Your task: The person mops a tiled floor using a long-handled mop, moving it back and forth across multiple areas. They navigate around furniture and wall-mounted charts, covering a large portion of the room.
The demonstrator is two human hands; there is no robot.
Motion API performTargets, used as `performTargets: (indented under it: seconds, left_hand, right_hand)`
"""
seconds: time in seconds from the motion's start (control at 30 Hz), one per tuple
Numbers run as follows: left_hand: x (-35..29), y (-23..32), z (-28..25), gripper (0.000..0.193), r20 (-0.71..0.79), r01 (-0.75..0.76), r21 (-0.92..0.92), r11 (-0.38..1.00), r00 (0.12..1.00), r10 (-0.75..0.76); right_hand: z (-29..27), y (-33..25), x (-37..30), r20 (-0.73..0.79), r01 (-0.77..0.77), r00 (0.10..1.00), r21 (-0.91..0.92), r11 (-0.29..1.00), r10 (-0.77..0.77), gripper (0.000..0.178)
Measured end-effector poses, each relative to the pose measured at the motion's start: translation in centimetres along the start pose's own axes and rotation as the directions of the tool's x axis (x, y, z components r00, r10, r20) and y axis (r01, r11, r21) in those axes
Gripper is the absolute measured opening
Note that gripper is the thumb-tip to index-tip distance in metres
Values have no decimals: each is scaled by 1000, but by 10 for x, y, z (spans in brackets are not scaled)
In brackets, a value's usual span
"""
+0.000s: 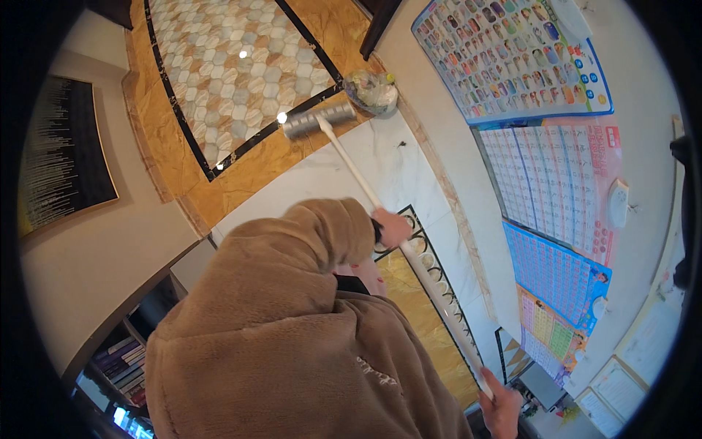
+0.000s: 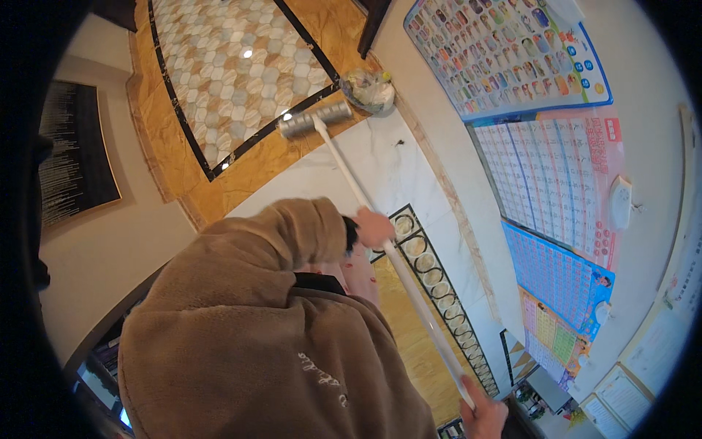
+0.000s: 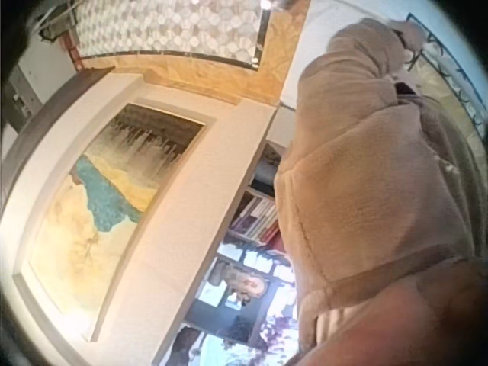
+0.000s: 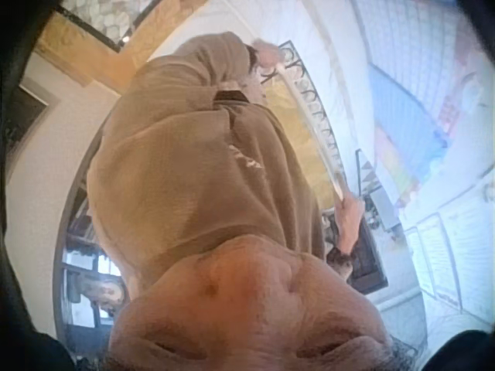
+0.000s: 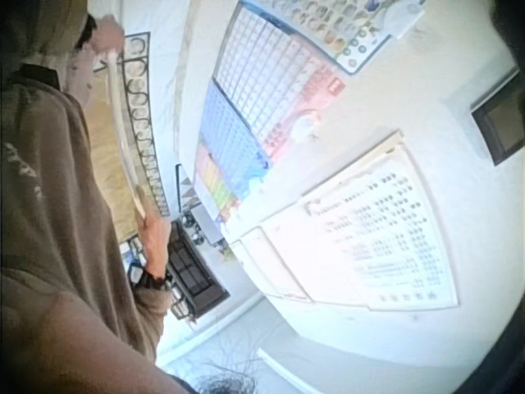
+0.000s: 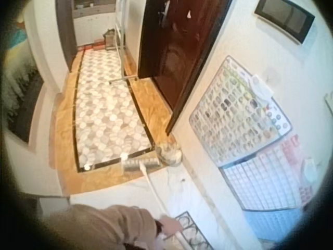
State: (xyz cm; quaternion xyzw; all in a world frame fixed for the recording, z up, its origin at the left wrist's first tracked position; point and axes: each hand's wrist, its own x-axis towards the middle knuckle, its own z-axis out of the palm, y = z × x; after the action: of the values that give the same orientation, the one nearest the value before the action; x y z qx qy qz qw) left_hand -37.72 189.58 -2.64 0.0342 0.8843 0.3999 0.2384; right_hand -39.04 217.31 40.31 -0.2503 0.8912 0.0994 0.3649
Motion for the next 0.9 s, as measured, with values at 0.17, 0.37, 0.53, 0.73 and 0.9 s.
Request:
performTargets:
  seconds: [0.17, 0.37, 0.53, 0.73, 0.9]
  left_hand:
    - [-8, -118, -21, 19, -177, 242, 107, 964, 959, -220]
    - [-1, -114, -5, 19, -135, 396, 236, 887, 918, -374]
    - [42, -58, 52, 18, -69, 381, 211, 900, 924, -375]
    - [108, 65, 145, 21, 53, 267, 166, 949, 959, -279]
    - [125, 170, 186, 18, 65, 106, 41, 993, 992, -109]
  right_hand:
    - [44, -42, 90, 95, 219, 970, 67, 973, -224, 67]
    - [59, -42, 119, 245, 174, 953, 49, 983, -181, 71]
    - [82, 42, 96, 300, 105, 950, -30, 994, -92, 75]
    - [90, 174, 20, 289, -42, 956, -9, 999, 43, 73]
    - [63, 245, -39, 339, -130, 931, -42, 991, 137, 56]
